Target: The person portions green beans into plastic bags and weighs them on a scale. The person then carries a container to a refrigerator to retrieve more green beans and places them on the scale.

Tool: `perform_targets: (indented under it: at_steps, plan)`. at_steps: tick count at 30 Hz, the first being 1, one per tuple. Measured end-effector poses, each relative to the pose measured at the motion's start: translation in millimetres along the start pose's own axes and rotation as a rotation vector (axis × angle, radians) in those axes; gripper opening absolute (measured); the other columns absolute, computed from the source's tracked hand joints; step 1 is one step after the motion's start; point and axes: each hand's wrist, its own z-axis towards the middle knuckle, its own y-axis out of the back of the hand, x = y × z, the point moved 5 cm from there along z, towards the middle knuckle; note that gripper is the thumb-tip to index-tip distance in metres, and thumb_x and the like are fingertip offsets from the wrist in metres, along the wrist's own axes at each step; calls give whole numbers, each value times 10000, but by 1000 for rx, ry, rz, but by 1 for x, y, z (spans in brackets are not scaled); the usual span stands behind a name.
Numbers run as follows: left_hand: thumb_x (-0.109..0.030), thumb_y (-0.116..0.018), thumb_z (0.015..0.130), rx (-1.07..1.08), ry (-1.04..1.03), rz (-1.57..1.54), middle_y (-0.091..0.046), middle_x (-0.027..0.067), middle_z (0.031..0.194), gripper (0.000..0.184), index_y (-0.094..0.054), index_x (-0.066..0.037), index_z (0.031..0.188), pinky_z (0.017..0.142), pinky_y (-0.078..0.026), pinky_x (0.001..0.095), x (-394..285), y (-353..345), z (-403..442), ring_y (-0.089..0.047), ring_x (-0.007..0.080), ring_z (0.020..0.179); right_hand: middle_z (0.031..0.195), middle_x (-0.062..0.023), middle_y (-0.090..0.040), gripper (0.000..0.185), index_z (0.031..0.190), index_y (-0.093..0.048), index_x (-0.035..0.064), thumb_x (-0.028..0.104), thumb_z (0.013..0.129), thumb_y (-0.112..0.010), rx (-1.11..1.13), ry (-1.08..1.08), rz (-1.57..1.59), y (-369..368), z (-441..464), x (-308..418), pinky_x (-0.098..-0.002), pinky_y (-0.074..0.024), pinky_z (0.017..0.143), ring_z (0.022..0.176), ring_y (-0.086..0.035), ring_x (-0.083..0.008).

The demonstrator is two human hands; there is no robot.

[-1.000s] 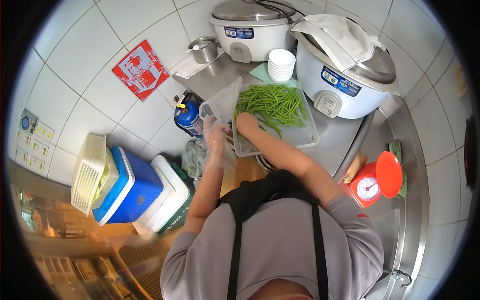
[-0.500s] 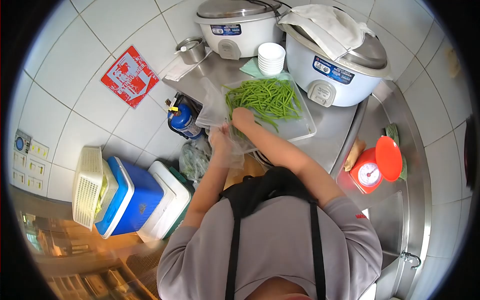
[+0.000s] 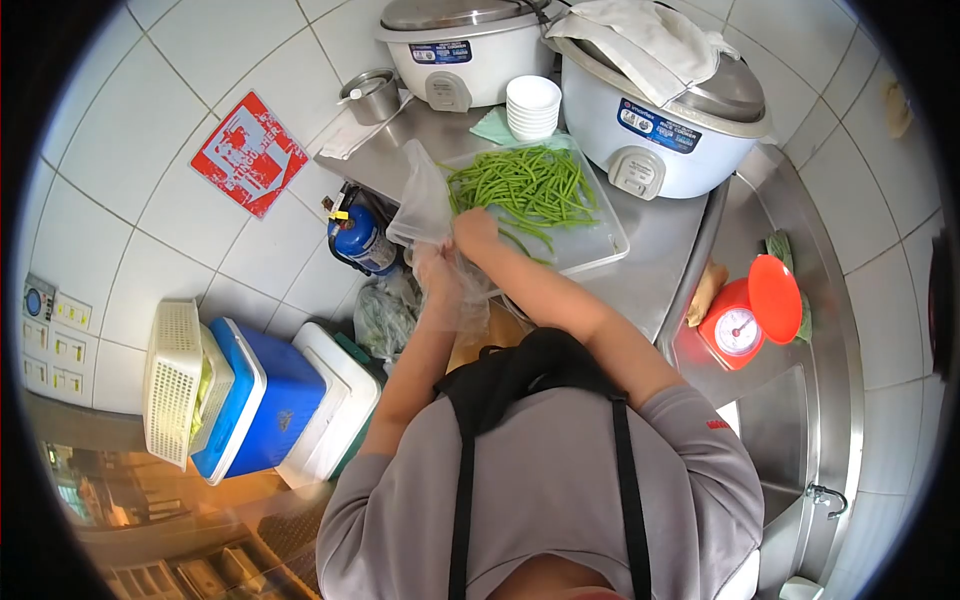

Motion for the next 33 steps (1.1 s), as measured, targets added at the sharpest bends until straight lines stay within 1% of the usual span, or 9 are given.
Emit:
perform_targets:
  at_steps: [2, 8, 11, 14, 17, 23, 26, 29, 33]
  plan:
    - [-66, -410, 809, 23, -28, 26, -557, 53, 937, 212, -523, -33, 986, 694, -478, 253, -9, -11, -5, -549, 156, 791, 963, -174, -618, 230, 884, -647, -7, 126, 766, -503, 21, -92, 89, -2, 0, -6, -390, -495, 674, 888, -600, -294]
    - [-68, -378, 788, 42, -50, 143, -552, 65, 983, 317, -490, -45, 1084, 690, -473, 241, -45, -25, -12, -536, 139, 776, 842, -212, -625, 167, 791, -643, -24, 77, 722, -529, 176, 221, 67, 45, 2, -48, -403, -499, 661, 792, -618, -333]
    - [-48, -393, 779, 22, -17, 156, -547, 77, 1015, 358, -473, -36, 1127, 690, -477, 249, -43, -24, -13, -538, 151, 785, 924, -222, -600, 240, 856, -611, -54, 151, 733, -588, 240, 264, 26, 43, -4, -78, -401, -473, 742, 881, -580, -351]
    - [-18, -416, 771, -35, -19, 143, -539, 83, 1036, 394, -453, -27, 1163, 684, -482, 260, -30, -25, -8, -543, 173, 789, 1002, -172, -568, 392, 994, -584, -19, 199, 681, -675, 37, 142, -27, 37, -37, -84, -363, -447, 825, 953, -536, -344]
    - [7, -437, 772, 25, -4, 130, -531, 86, 1052, 421, -429, -22, 1192, 671, -485, 267, -19, -28, -7, -548, 189, 781, 1045, -165, -524, 512, 1045, -544, -16, 196, 621, -738, 107, 164, -43, 36, -53, -85, -356, -410, 881, 1020, -485, -346]
    - [-1, -473, 794, 22, -24, 145, -511, 91, 1084, 436, -391, -15, 1222, 662, -486, 276, -14, -36, -10, -553, 192, 770, 985, -166, -573, 425, 929, -585, -38, 144, 584, -754, 193, 176, 143, 33, -52, -106, -381, -456, 806, 953, -542, -333]
    - [-16, -488, 804, 76, -48, 117, -498, 95, 1113, 441, -376, -15, 1230, 662, -486, 278, -6, -32, -3, -554, 193, 777, 948, -153, -588, 347, 899, -588, -14, 93, 597, -723, 123, 246, -35, 26, -54, -108, -374, -441, 814, 917, -551, -316]
    - [-27, -495, 811, 92, -67, 145, -490, 99, 1144, 454, -359, -15, 1244, 656, -486, 279, -6, -32, -1, -556, 194, 789, 961, -167, -593, 230, 915, -603, -11, 56, 695, -583, 135, 256, -78, 25, -54, -107, -405, -472, 746, 909, -565, -329]
    - [-38, -497, 815, 126, -114, 289, -481, 95, 1178, 463, -355, -10, 1255, 639, -482, 265, -27, -51, -13, -556, 178, 785, 1024, -190, -567, 229, 933, -584, -25, 45, 725, -519, 94, 202, -89, 30, -53, -108, -381, -453, 791, 956, -544, -323]
